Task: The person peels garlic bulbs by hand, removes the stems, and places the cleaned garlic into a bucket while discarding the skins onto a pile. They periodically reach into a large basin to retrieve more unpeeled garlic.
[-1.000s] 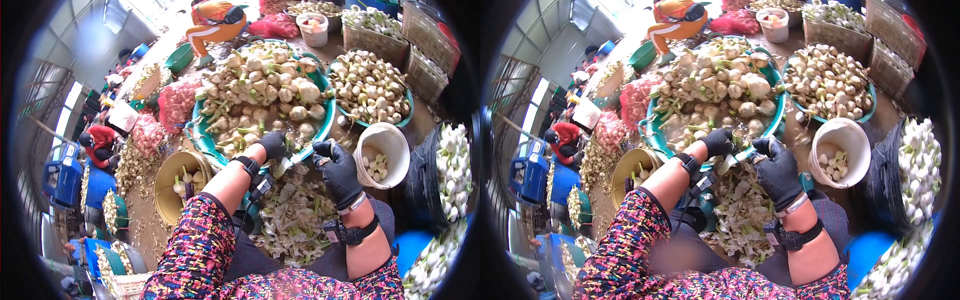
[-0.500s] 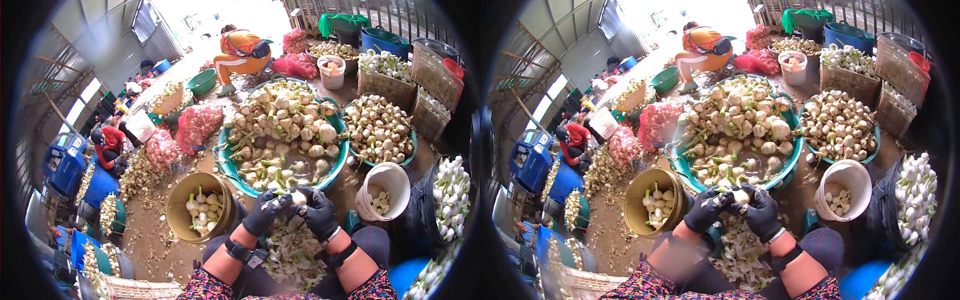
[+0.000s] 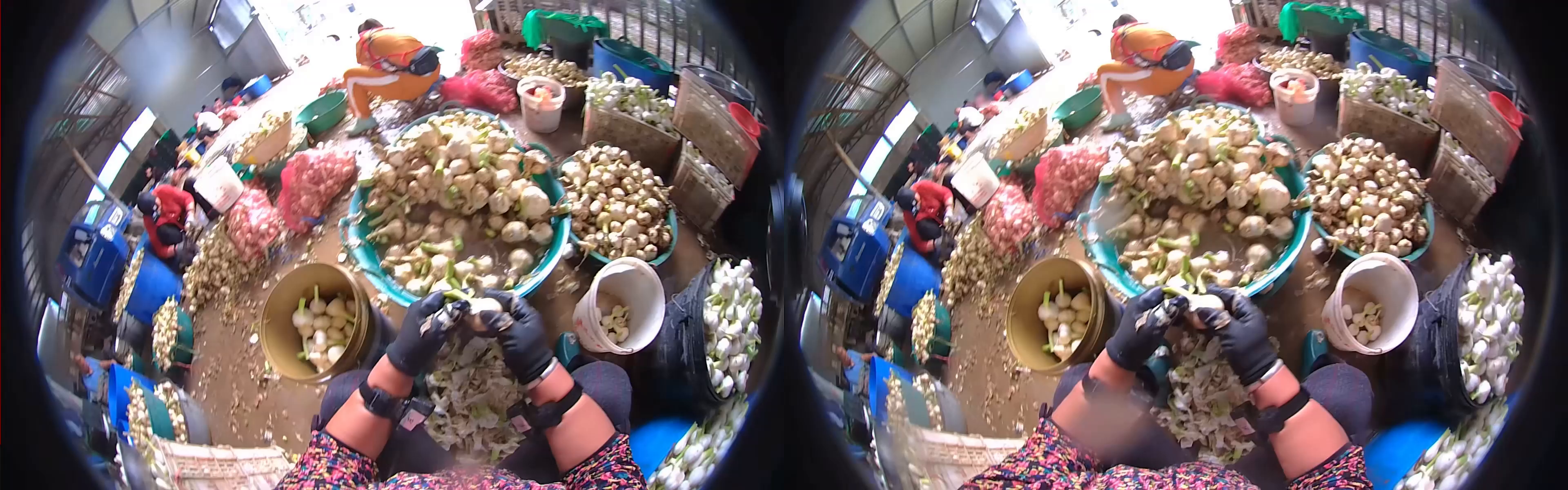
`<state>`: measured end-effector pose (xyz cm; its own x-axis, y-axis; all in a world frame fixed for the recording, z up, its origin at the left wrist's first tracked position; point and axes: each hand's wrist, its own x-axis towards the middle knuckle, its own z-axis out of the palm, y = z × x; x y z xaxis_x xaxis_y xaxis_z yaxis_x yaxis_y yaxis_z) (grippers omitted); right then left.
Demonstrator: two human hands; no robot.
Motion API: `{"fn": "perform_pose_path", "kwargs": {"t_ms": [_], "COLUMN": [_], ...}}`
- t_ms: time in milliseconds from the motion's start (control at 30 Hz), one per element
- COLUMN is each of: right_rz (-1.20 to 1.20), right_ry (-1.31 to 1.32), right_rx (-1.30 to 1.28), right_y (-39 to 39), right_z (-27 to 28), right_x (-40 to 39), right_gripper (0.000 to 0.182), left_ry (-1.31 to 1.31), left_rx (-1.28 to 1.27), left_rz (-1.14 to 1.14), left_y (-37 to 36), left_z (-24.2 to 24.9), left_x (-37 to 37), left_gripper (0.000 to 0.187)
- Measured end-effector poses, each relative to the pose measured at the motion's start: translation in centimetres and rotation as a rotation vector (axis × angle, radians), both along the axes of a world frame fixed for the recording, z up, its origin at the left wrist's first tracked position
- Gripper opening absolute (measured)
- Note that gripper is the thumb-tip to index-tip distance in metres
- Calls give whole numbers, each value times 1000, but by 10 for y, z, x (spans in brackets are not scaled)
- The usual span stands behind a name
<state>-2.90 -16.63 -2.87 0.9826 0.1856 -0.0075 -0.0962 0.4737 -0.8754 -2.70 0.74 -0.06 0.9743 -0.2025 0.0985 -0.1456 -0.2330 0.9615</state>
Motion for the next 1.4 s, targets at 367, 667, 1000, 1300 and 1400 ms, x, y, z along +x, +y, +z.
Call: {"fn": "perform_pose_path", "kwargs": {"t_ms": [367,667,1000,1300,1400], "right_rz": [-39,-122,249,99,82], "right_ry": [-108,-561,126,154,53], "right_rx": [40,-520,153,62,-23], "right_y": [2,-5,-7,-3,-3], "right_z": [14,1,-1,16,12], "right_x": [5,9,14,8,8], "right_gripper": [54,62,25,25,25], "left_ry": [-512,14,-122,250,165], "left_rx": [209,-366,48,-469,-372], "left_rz": [-153,-150,-150,-129,-111], "left_y": [6,2,11,-5,-3], "left_z": [4,11,-9,-6,-11], "left_x": [15,1,5,-1,2], "left_gripper": [25,30,33,27,26]}}
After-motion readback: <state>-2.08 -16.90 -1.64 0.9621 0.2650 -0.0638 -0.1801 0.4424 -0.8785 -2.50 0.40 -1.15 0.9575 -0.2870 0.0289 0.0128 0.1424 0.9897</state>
